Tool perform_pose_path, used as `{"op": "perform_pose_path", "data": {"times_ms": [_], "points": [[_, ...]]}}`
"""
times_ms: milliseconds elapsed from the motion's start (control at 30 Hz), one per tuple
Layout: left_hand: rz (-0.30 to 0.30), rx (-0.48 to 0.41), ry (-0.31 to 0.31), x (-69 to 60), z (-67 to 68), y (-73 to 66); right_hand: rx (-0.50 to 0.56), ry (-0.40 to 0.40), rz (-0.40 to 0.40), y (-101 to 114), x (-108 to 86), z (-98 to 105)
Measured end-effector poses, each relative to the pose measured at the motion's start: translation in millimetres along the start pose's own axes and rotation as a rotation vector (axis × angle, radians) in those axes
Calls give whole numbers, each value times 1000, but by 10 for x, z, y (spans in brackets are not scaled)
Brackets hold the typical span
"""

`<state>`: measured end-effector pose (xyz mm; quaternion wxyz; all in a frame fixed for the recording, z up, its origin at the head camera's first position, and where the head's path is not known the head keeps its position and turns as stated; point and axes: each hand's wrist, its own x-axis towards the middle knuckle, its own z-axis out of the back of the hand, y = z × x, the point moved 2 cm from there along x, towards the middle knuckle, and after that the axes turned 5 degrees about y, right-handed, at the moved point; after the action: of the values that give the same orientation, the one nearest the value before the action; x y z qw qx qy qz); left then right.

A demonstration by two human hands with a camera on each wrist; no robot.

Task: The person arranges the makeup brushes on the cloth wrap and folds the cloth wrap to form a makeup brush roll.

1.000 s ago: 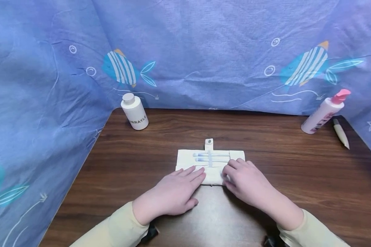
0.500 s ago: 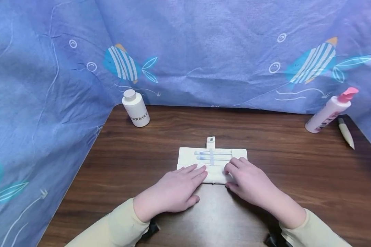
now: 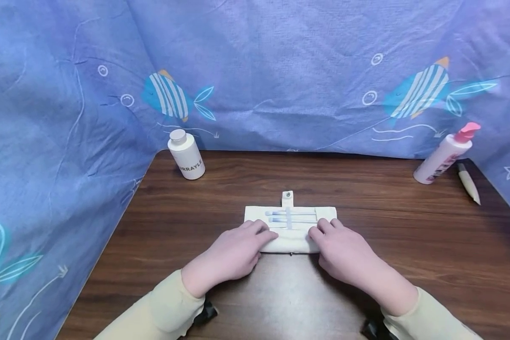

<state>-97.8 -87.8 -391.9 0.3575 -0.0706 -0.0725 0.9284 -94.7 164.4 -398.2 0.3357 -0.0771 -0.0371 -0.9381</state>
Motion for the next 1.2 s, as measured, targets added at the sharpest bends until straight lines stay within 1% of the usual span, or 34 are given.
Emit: {"op": "perform_pose_path", "data": {"times_ms": [100,233,367,467,567,633,767,867,933,1033,1200], "points": [[26,-5,-17,10,13,22,-19,19,-22,-12,-9,5],[43,-10,-13,19,25,38,-28,9,-22,-37,7,-2],[58,-25,-3,29,34,69,-5,-20,-12,-74,11,23],[75,-35,13,26,42,94,31,4,-6,-105,-2,42],[102,-68,17,21,57,118,76,50,-9,-143,-15,51],[123,-109,9,18,74,139,105,70,-5,-171,-17,51],[155,-178,-2,0,102,183,152,83,14,-216,-11,43],[152,-211,-17,1,110,216,175,82,16,-246,-6,54],[145,-226,-30,9,112,240,188,86,3,-265,-4,72],[139,-250,-42,25,107,284,221,101,-36,-298,-5,106],[145,-287,-30,32,111,349,289,120,-107,-358,1,143]]}}
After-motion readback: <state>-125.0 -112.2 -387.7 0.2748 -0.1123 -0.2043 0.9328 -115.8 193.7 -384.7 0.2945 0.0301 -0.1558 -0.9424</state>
